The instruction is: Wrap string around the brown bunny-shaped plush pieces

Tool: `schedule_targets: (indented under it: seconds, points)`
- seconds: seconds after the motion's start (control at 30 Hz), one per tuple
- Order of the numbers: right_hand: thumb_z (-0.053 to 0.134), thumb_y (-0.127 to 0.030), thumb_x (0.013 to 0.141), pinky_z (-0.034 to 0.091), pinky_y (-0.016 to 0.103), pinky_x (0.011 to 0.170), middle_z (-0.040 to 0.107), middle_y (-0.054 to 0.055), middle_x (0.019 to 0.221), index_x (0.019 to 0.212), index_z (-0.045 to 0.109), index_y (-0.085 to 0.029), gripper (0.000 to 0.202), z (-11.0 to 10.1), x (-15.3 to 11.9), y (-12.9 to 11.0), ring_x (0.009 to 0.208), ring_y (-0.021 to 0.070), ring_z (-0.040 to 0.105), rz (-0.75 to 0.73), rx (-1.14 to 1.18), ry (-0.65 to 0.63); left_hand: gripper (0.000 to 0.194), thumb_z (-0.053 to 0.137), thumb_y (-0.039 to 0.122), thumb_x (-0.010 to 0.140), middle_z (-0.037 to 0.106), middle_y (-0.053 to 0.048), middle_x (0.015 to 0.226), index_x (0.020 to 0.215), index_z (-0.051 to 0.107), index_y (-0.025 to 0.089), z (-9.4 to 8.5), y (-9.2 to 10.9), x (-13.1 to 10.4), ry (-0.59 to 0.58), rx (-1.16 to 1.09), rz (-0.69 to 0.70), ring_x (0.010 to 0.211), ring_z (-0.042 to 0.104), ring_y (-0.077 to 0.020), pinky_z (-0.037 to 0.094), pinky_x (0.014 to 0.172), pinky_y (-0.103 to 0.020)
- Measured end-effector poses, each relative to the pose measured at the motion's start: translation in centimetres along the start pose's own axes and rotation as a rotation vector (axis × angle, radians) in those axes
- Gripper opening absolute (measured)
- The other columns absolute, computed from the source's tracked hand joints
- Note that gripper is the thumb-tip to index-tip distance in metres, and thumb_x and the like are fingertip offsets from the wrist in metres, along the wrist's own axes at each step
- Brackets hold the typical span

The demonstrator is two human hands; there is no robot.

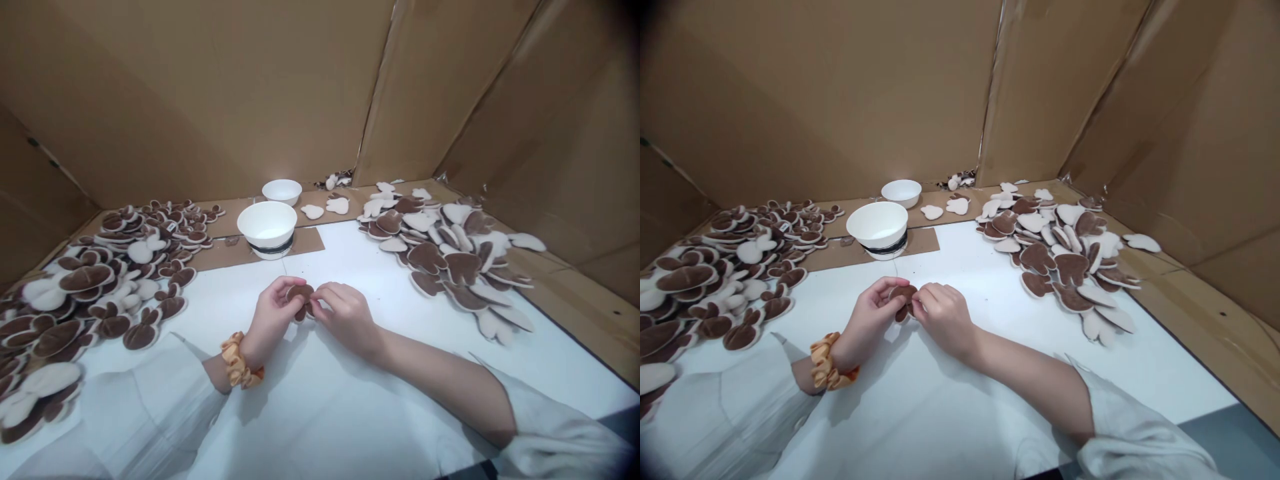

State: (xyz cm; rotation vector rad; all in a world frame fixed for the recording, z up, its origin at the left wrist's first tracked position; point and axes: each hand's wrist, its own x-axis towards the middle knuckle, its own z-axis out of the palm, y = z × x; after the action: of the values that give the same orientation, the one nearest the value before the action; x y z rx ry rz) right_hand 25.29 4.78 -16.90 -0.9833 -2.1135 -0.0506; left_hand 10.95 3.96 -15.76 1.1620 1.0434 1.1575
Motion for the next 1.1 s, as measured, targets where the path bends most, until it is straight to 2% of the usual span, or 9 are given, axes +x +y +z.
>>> schedule_targets:
  seconds: [0.2,0.37,0.47,0.5,0.57,0.63,0.77,0.9,1.1]
  points:
    - [0.044,-0.009,0.077,0.037,0.025,0.053,0.055,0.003,0.06,0.063,0.052,-0.014,0.016,0.3,0.4,0.6,0.057,0.0132,0.048,-0.241,-0.181,0.012,0.02,0.055,0.015,0.07,0.049,0.003,0.058,0.088,0.049,0.014,-0.1,-0.2,0.2,-0.013,-0.015,-0.027,0.046,0.044,-0.0076,0.034,0.046,-0.019]
    - [0.043,-0.01,0.077,0.039,0.024,0.055,0.056,0.003,0.063,0.067,0.05,-0.015,0.013,0.0,0.3,1.0,0.061,0.0135,0.051,-0.288,-0.126,0.036,0.02,0.056,0.014,0.068,0.051,0.002,0.062,0.087,0.049,0.014,-0.1,-0.2,0.3,-0.008,-0.032,-0.032,0.046,0.044,-0.0071,0.034,0.044,-0.019]
    - [0.045,-0.014,0.078,0.041,0.024,0.056,0.056,0.004,0.072,0.075,0.049,-0.016,0.005,-0.2,0.3,0.7,0.065,0.0131,0.054,-0.028,0.108,-0.011,0.022,0.055,0.016,0.069,0.052,0.002,0.063,0.089,0.048,0.014,-0.2,-0.1,0.4,-0.004,-0.042,-0.018,0.045,0.044,-0.0072,0.034,0.044,-0.019]
    - [0.047,-0.018,0.078,0.042,0.023,0.055,0.056,0.004,0.077,0.081,0.048,-0.016,0.004,-0.3,0.4,0.6,0.066,0.0129,0.054,0.12,0.239,-0.066,0.023,0.055,0.016,0.069,0.052,0.001,0.064,0.091,0.047,0.014,-0.2,-0.1,0.5,0.004,-0.043,-0.01,0.045,0.044,-0.0073,0.035,0.044,-0.019]
    - [0.051,-0.027,0.077,0.043,0.023,0.053,0.056,0.006,0.087,0.092,0.045,-0.017,0.02,-0.5,0.5,0.4,0.067,0.0128,0.056,0.397,0.544,-0.225,0.028,0.055,0.018,0.069,0.054,0.0,0.07,0.095,0.045,0.015,-0.3,-0.1,0.6,0.019,-0.043,0.001,0.05,0.047,-0.0087,0.037,0.046,-0.02]
    - [0.053,-0.029,0.075,0.044,0.023,0.055,0.056,0.005,0.087,0.094,0.043,-0.017,0.025,-0.5,0.5,0.2,0.068,0.0132,0.058,0.565,0.827,-0.361,0.033,0.057,0.018,0.067,0.055,-0.003,0.077,0.097,0.045,0.015,-0.3,-0.1,0.6,0.017,-0.029,-0.006,0.06,0.053,-0.0123,0.041,0.051,-0.021]
    - [0.051,-0.021,0.075,0.044,0.025,0.063,0.059,0.002,0.076,0.088,0.043,-0.016,0.016,-0.2,0.4,-0.1,0.071,0.0133,0.059,0.632,1.05,-0.382,0.038,0.058,0.017,0.063,0.054,-0.004,0.081,0.098,0.045,0.014,-0.3,-0.1,0.4,0.003,0.042,-0.028,0.074,0.056,-0.0169,0.045,0.059,-0.024]
    - [0.05,-0.016,0.072,0.041,0.023,0.062,0.056,0.001,0.073,0.085,0.046,-0.015,0.014,-0.1,0.3,-0.5,0.068,0.0119,0.055,0.626,0.984,-0.364,0.036,0.056,0.013,0.062,0.055,-0.001,0.072,0.097,0.046,0.014,-0.3,-0.1,0.4,0.025,0.113,-0.019,0.071,0.056,-0.0152,0.044,0.063,-0.024]
    - [0.049,-0.017,0.069,0.036,0.02,0.054,0.05,-0.002,0.068,0.08,0.05,-0.014,0.011,-0.5,0.5,-1.0,0.058,0.0083,0.044,0.614,0.808,-0.374,0.033,0.052,0.012,0.062,0.055,0.001,0.061,0.094,0.048,0.015,-0.6,0.0,0.5,0.084,0.115,-0.042,0.057,0.052,-0.0119,0.041,0.055,-0.021]
